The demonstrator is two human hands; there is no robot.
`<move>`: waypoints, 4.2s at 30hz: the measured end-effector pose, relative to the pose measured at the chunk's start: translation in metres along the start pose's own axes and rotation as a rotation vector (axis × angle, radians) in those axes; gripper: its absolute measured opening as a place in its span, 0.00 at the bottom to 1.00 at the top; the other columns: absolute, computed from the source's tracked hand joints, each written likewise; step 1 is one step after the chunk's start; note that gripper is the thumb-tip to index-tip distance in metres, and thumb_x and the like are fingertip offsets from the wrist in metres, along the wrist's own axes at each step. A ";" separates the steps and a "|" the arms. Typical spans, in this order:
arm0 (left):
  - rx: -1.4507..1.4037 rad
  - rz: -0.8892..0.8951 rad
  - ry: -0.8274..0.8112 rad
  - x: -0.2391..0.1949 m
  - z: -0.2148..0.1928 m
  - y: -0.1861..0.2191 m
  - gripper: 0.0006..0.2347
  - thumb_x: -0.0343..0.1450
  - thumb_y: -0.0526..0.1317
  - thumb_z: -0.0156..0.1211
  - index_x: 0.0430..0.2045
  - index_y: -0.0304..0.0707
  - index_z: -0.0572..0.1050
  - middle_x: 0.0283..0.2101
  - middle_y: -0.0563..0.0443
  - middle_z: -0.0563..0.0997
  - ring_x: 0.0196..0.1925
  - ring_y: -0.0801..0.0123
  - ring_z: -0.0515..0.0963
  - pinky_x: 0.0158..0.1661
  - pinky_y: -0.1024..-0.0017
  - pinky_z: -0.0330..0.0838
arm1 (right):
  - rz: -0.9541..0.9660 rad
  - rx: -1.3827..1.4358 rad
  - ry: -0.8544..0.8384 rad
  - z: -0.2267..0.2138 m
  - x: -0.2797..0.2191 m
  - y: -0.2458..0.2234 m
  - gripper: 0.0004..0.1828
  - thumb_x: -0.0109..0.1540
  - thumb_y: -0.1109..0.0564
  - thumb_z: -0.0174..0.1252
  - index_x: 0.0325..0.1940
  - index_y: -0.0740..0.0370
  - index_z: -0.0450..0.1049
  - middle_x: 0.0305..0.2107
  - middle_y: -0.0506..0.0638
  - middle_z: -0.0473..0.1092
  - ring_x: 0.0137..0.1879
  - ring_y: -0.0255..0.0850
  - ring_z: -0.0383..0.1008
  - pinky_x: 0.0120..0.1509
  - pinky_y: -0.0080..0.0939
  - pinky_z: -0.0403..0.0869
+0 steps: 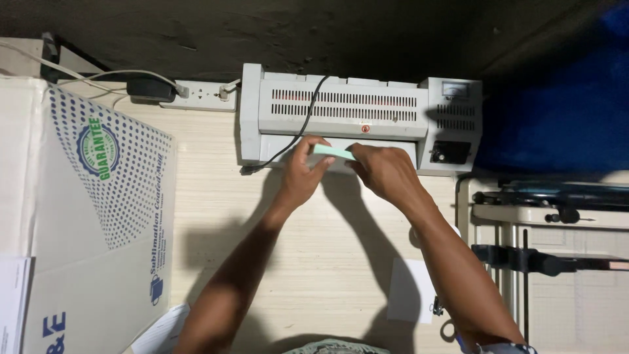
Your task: Inspecting and sorting a stack of green printed leaflets and white cards on a work table.
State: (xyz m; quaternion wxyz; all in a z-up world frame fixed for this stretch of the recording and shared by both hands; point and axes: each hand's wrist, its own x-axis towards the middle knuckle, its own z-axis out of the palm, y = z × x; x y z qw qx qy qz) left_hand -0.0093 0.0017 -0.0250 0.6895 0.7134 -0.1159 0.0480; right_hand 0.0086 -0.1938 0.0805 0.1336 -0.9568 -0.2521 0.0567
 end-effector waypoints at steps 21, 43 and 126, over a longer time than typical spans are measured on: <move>-0.027 -0.203 -0.028 -0.241 -0.015 0.258 0.10 0.75 0.37 0.59 0.40 0.24 0.80 0.35 0.42 0.86 0.36 0.69 0.85 0.36 0.71 0.79 | 0.504 1.514 -0.072 -0.012 -0.257 -0.142 0.21 0.61 0.53 0.64 0.53 0.70 0.78 0.40 0.55 0.81 0.45 0.39 0.80 0.52 0.43 0.79; 0.052 0.057 -0.157 -0.341 -0.008 0.343 0.07 0.75 0.35 0.59 0.33 0.25 0.79 0.31 0.47 0.79 0.31 0.71 0.80 0.30 0.72 0.73 | 0.153 1.536 0.095 0.002 -0.377 -0.186 0.13 0.64 0.58 0.63 0.47 0.72 0.77 0.38 0.59 0.80 0.46 0.43 0.80 0.51 0.46 0.81; 0.071 0.079 -0.076 -0.266 -0.031 0.303 0.09 0.74 0.38 0.65 0.43 0.31 0.82 0.40 0.48 0.82 0.41 0.72 0.82 0.41 0.74 0.77 | -0.043 0.988 -0.074 -0.057 -0.277 -0.161 0.07 0.60 0.61 0.68 0.41 0.66 0.83 0.22 0.50 0.76 0.27 0.32 0.69 0.30 0.33 0.67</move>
